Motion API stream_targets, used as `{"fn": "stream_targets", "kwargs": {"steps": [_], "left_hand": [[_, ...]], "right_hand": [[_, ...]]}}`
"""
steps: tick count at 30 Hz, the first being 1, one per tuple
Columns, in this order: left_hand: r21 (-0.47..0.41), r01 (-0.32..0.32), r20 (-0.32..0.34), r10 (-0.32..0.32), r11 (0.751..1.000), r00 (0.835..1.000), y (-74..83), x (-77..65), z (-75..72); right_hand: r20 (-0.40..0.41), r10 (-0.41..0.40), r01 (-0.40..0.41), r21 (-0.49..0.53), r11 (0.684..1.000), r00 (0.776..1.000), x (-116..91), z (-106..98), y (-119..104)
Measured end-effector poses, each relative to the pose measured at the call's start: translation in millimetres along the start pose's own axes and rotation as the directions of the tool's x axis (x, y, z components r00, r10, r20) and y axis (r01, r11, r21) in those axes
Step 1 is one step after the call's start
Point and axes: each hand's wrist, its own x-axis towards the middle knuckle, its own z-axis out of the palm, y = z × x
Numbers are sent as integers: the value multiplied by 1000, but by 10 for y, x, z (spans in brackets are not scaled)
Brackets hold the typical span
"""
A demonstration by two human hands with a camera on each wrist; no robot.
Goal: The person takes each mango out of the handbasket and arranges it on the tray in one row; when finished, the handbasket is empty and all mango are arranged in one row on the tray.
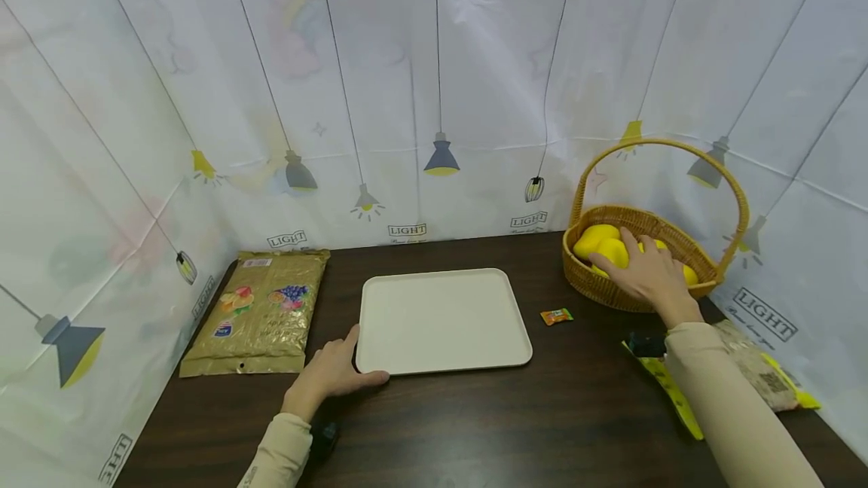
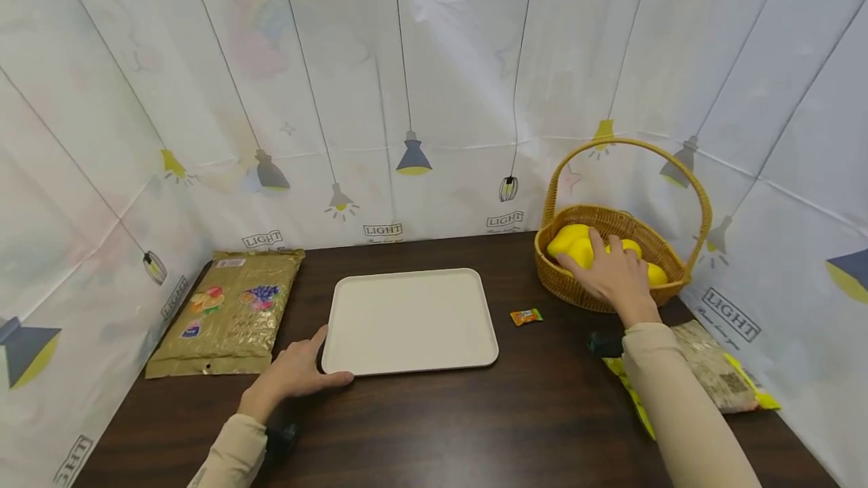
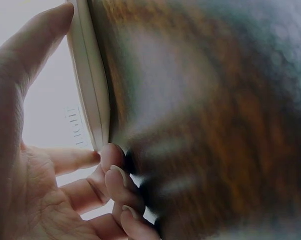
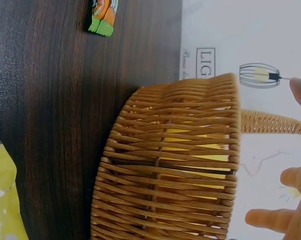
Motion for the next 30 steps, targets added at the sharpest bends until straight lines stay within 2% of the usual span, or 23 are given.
{"fn": "stream_targets", "kwargs": {"steps": [10, 19, 30], "left_hand": [[11, -1, 13, 1, 1000, 1000, 29, 2, -26], [11, 27, 33, -27, 1000, 999, 21, 4, -21], [1, 47, 25, -47, 999, 999, 18, -25, 18]], "right_hand": [[26, 22, -22, 19, 1000, 999, 91, 63, 99], [68, 51, -53, 27, 998, 996, 155, 127, 141], [86, 41, -44, 38, 998, 995, 264, 190, 213]]}}
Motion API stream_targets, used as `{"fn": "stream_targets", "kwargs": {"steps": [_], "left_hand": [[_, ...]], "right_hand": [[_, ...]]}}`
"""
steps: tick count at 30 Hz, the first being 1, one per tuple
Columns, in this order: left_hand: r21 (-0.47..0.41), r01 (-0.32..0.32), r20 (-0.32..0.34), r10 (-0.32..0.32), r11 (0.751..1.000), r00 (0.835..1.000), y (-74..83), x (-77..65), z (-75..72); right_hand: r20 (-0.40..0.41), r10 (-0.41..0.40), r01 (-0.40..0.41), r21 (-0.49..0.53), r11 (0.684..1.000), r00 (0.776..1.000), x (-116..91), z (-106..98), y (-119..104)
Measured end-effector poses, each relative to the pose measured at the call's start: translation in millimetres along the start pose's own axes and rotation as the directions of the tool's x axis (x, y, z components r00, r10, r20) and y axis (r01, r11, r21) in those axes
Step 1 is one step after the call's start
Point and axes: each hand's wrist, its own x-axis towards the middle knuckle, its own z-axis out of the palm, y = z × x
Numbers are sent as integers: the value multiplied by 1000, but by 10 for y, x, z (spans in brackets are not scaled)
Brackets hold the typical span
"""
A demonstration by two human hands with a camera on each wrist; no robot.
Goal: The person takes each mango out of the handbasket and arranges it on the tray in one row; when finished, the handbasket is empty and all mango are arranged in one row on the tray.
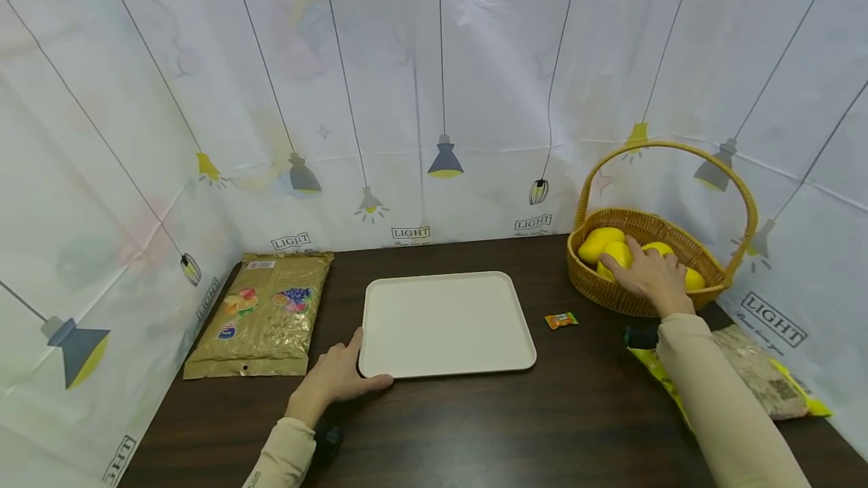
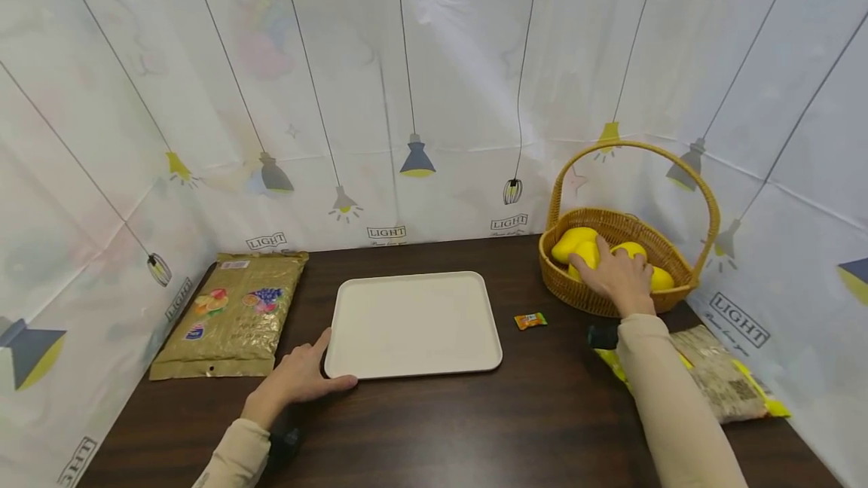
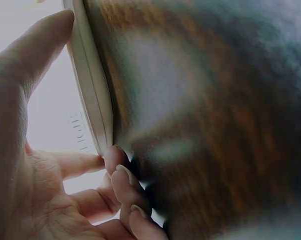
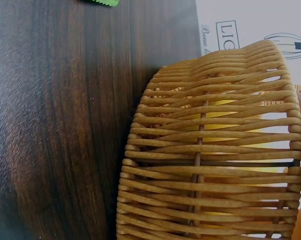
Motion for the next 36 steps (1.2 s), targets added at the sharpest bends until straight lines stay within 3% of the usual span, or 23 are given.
{"fn": "stream_targets", "kwargs": {"steps": [18, 29, 36], "left_hand": [[20, -13, -13, 13, 1000, 1000, -4, 17, 3], [3, -2, -13, 2, 1000, 1000, 9, -14, 6], [7, -2, -15, 2, 1000, 1000, 8, -7, -2]], "right_hand": [[79, -49, 51, -27, 998, 996, 131, -8, -20], [49, -77, 78, -34, 996, 996, 103, -20, -25], [-32, -119, 119, 0, 993, 992, 73, -26, -56]]}}
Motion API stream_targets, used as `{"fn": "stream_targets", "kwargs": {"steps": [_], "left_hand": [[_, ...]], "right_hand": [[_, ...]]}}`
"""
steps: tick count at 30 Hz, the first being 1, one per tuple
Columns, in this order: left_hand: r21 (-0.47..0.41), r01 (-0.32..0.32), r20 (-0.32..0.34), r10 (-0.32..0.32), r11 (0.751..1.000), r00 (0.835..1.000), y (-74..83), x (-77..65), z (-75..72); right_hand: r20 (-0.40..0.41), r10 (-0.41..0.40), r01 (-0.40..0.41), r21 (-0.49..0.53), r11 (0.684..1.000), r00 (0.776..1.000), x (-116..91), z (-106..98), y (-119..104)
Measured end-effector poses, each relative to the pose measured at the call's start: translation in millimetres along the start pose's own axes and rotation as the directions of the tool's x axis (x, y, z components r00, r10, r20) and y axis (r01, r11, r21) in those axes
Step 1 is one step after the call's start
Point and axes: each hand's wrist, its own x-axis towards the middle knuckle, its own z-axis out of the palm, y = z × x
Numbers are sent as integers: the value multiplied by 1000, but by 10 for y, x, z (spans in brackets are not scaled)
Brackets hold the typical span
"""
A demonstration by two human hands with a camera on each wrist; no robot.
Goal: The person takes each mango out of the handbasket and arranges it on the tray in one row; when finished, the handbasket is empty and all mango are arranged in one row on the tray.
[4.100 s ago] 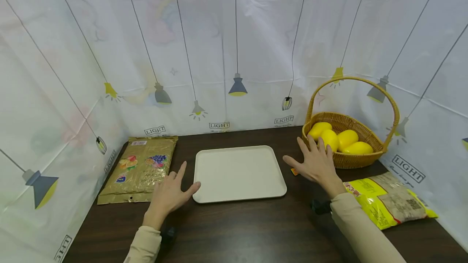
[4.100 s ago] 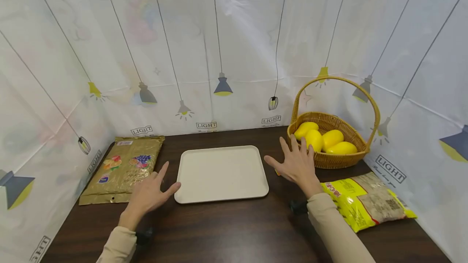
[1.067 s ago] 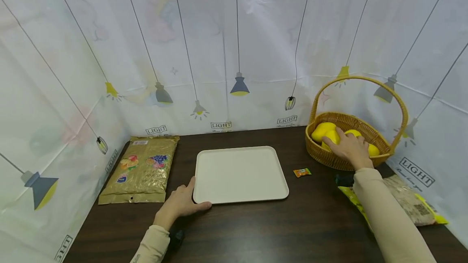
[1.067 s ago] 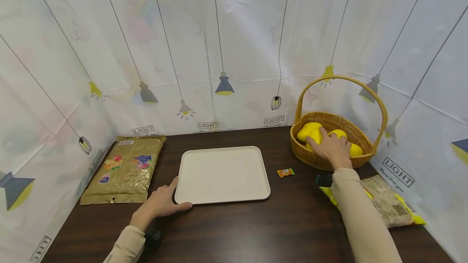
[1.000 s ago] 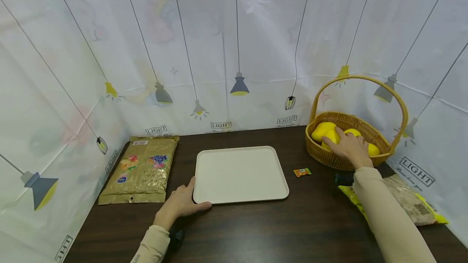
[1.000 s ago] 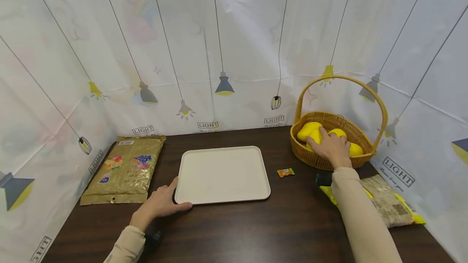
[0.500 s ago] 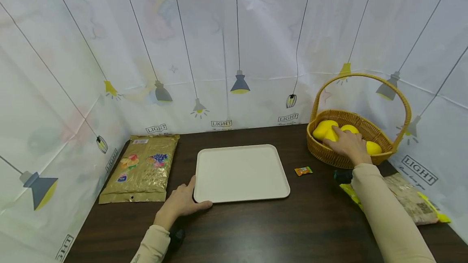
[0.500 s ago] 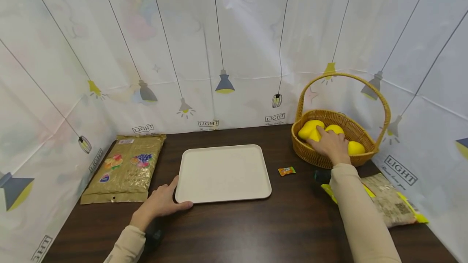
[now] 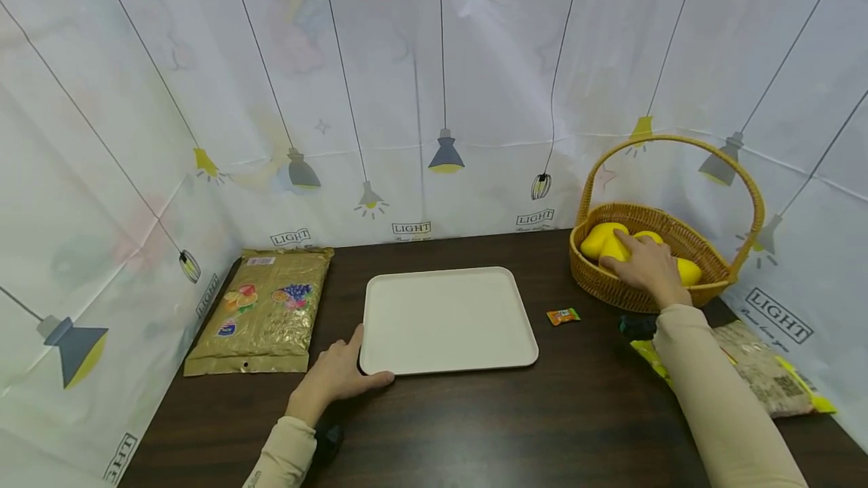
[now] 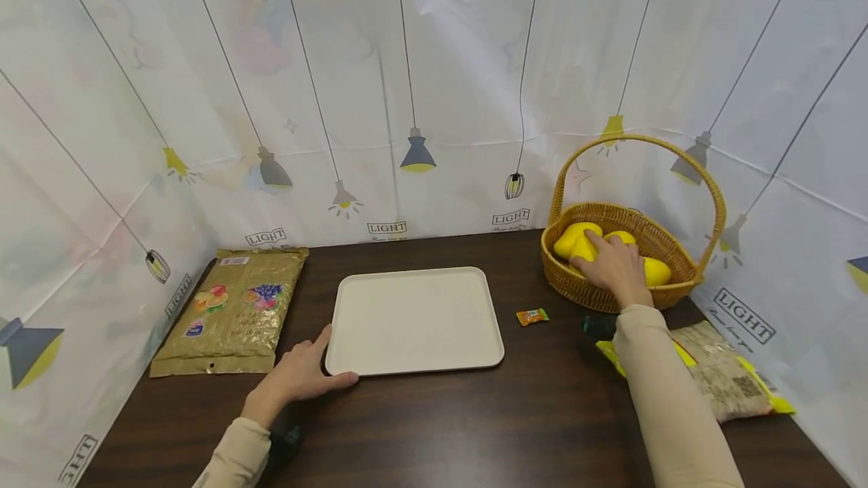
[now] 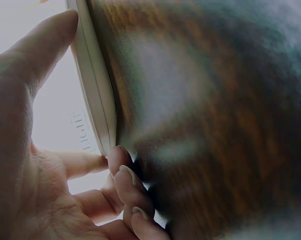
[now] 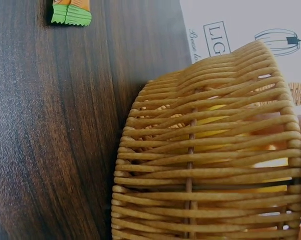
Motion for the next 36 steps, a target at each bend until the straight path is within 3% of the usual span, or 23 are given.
{"fn": "stream_targets", "kwargs": {"steps": [10, 24, 36], "left_hand": [[17, 6, -2, -6, 1000, 1000, -53, -30, -43], [4, -19, -2, 19, 1000, 1000, -33, -16, -12], [6, -22, 4, 22, 1000, 1000, -2, -19, -5]], "right_hand": [[-206, -10, 50, 189, 981, 979, -24, -6, -51], [-312, 3, 83, 264, 961, 950, -106, -238, -163], [-349, -24, 125, 268, 955, 937, -182, -310, -375]]}}
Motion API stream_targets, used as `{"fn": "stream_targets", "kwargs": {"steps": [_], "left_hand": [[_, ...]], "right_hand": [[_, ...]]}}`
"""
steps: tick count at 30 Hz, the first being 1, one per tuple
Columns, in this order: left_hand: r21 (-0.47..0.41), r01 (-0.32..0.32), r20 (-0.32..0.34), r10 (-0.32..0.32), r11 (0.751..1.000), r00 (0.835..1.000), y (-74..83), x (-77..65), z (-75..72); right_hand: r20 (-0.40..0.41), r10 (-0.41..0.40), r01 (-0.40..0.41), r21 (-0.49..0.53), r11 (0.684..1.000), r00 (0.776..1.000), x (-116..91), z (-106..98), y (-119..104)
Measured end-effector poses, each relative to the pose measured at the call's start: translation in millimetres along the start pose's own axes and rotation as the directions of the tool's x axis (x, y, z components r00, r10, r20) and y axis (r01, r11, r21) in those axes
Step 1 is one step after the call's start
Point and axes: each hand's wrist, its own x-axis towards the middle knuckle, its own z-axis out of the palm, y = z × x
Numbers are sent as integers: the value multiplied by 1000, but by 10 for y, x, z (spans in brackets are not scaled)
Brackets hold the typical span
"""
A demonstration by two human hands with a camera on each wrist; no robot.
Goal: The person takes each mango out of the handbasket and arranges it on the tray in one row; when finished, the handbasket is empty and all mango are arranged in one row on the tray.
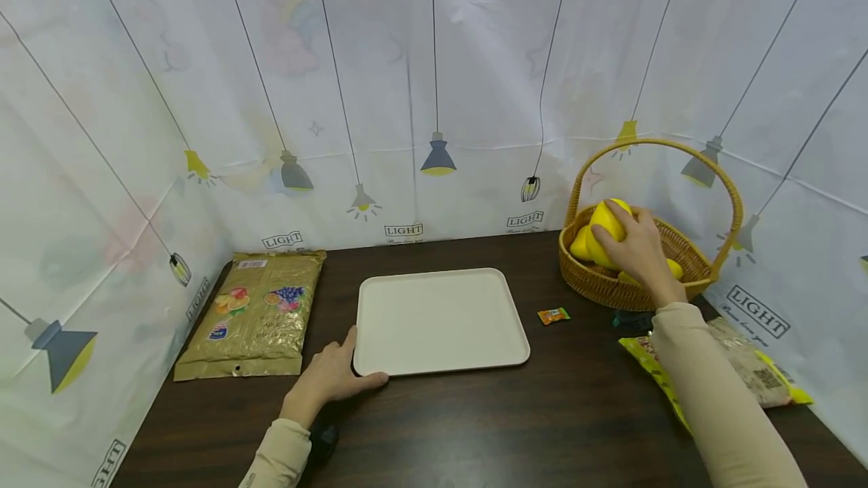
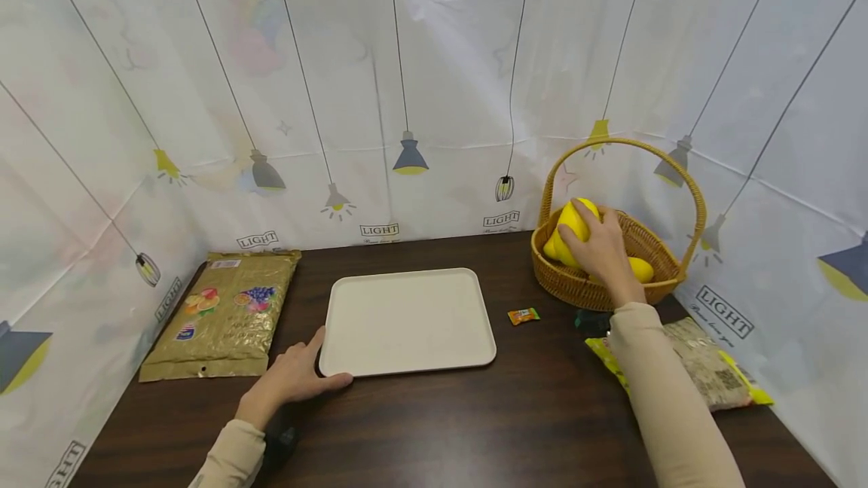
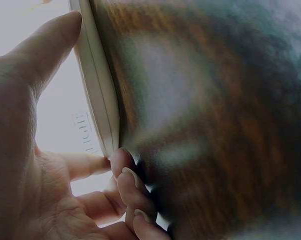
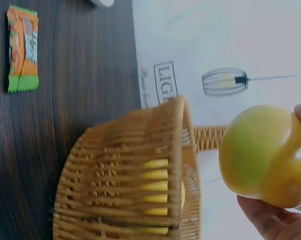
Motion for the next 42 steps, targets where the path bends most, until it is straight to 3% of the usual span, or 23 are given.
{"fn": "stream_targets", "kwargs": {"steps": [15, 23, 36, 42], "left_hand": [[-5, 9, 2, -9, 1000, 1000, -12, 10, 2], [3, 1, -4, -1, 1000, 1000, -19, 13, -1], [1, -2, -3, 2, 1000, 1000, 1, 1, -20], [-5, 1, 5, -1, 1000, 1000, 7, -7, -21]], "right_hand": [[61, -71, 69, 27, 997, 996, -96, 340, -387], [157, -109, 99, 73, 992, 982, -193, 669, -642], [345, -169, 129, 135, 982, 923, -488, 1333, -937], [384, -206, 155, 160, 975, 900, -558, 1491, -1125]]}}
